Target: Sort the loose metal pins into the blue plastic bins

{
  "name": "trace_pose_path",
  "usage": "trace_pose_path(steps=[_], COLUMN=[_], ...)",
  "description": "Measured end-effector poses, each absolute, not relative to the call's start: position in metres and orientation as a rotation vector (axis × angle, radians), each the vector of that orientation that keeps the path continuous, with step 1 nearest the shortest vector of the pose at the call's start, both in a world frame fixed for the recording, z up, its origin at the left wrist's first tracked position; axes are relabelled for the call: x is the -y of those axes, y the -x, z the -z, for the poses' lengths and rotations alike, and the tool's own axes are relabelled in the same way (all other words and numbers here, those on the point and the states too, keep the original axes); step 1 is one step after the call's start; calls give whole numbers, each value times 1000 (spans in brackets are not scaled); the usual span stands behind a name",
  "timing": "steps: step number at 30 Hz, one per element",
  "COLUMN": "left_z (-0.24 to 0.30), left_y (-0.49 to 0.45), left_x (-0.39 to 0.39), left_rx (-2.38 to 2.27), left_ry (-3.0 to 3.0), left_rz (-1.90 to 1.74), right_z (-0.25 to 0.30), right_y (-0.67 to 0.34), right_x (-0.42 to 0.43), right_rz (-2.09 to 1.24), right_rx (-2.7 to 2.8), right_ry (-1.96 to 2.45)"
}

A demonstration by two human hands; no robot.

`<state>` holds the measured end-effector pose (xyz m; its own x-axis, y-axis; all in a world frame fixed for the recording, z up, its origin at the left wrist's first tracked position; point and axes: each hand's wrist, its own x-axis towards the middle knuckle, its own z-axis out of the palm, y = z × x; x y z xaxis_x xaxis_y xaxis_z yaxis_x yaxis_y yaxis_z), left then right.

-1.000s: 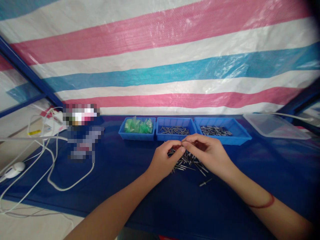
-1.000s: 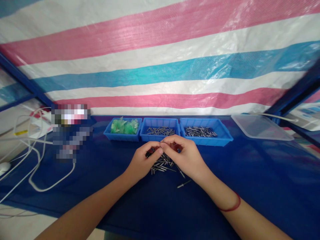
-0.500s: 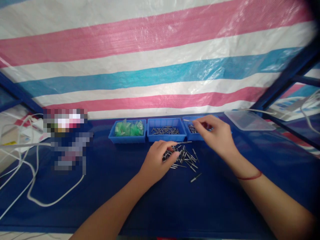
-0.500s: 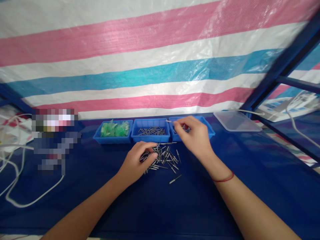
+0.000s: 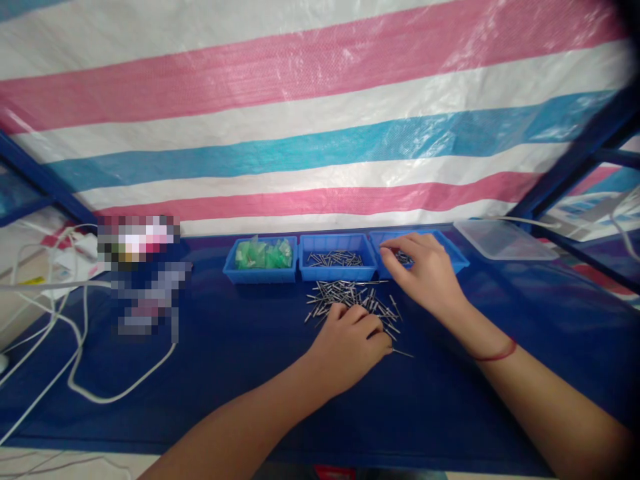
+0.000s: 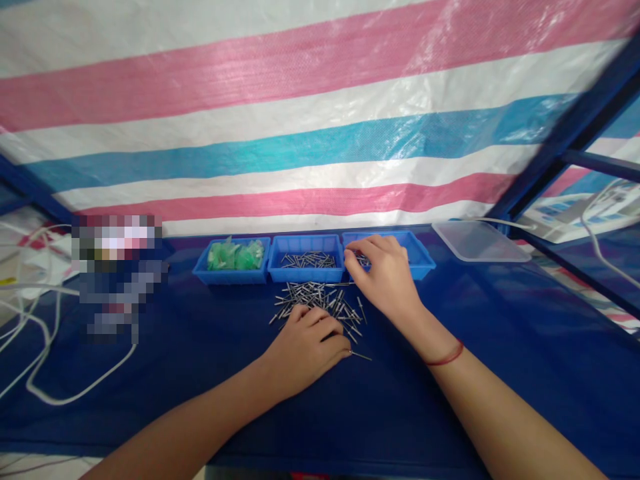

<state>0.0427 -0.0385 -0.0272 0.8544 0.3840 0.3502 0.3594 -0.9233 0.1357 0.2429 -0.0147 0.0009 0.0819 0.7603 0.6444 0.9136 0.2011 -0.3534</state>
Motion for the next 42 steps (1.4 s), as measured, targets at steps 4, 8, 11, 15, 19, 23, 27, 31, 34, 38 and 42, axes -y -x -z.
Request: trace_pose_path(steps=[4, 8, 11, 15, 19, 23, 27, 31, 34, 38, 42], left_z=[12, 6, 10, 14, 12, 11, 11, 13, 16, 15, 8], left_y=[-36, -26, -24, -29, -32, -29, -28, -29, -31, -30, -28], left_x=[27, 11, 8, 13, 16, 15, 15, 14, 13, 13, 13], left_rx=[-972, -1128, -1082, -1032, -1003, -961, -960, -959, -988, -1030, -1014], left_ry=[-2569, -2160, -1972, -1888, -1879, -1910, -1907, -1901, -1916, -1960, -1981], left_rz=[-805, -988, -990, -965, -932, -945, -945, -950, -978, -1081, -1184], right_z=[-6, 0, 6, 10, 8, 5, 7, 8, 4, -1, -2], right_y=[-228, -207, -196, -192, -192, -193, -194, -193, -192, -192, -195], right_x=[23, 29, 31, 32, 34, 35, 34, 35, 39, 42, 41], right_rz=[-174, -602, -676, -749, -810, -788, -750, -744, -717, -694, -680], right_rx=[1682, 1677, 1626, 1474, 1450, 1488, 1477, 1483, 1543, 1613, 1609], right_ry=[1439, 1301, 1237, 1183, 1170, 1204, 1203, 1196, 1196, 1161, 1144])
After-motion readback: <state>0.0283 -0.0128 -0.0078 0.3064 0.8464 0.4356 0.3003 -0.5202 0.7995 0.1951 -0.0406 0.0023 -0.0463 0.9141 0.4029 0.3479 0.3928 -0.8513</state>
